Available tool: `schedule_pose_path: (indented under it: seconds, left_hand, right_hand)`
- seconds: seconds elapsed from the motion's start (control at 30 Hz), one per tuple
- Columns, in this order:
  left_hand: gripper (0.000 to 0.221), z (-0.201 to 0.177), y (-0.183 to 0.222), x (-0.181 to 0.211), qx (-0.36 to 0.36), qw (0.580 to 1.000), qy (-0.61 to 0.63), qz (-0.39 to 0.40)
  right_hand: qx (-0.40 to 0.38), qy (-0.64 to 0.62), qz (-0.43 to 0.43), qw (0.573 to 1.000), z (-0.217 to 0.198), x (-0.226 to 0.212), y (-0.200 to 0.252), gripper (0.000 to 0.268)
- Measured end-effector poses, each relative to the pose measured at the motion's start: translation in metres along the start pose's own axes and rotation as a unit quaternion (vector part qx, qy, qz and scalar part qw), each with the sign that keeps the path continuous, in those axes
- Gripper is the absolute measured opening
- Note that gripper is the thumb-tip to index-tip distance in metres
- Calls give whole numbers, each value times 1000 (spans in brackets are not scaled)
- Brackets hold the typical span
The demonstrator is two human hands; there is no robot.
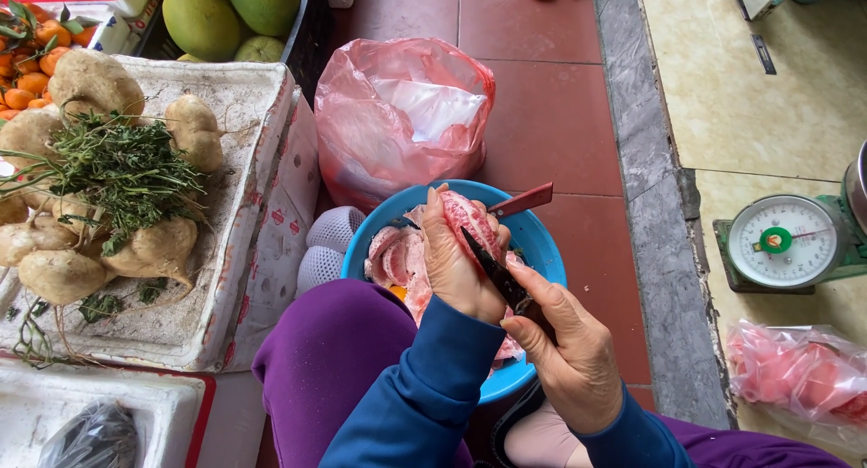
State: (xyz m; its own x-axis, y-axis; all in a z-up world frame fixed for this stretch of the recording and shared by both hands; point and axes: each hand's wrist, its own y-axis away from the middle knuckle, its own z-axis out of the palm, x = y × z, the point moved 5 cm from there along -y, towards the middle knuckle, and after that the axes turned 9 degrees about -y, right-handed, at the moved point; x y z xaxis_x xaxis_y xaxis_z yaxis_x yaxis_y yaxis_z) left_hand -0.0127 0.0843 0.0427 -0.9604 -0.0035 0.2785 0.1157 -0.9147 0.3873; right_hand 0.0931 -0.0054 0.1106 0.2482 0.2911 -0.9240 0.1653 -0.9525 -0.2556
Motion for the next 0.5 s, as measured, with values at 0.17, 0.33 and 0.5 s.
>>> schedule_pose_path:
  seconds: [0.17,0.33,0.5]
  left_hand:
    - [37,3,5,2,-1,999,-13,38]
    - [41,8,13,2,0,997,-45,65]
    - [42,12,13,4,-35,993,-81,73]
  right_hand:
    - [0,40,-17,999,0,-3,-4,53]
    - [-3,63,-32,997,-2,-9,-9,49]
    - [-21,-12,3,1000,-12,-9,-14,45]
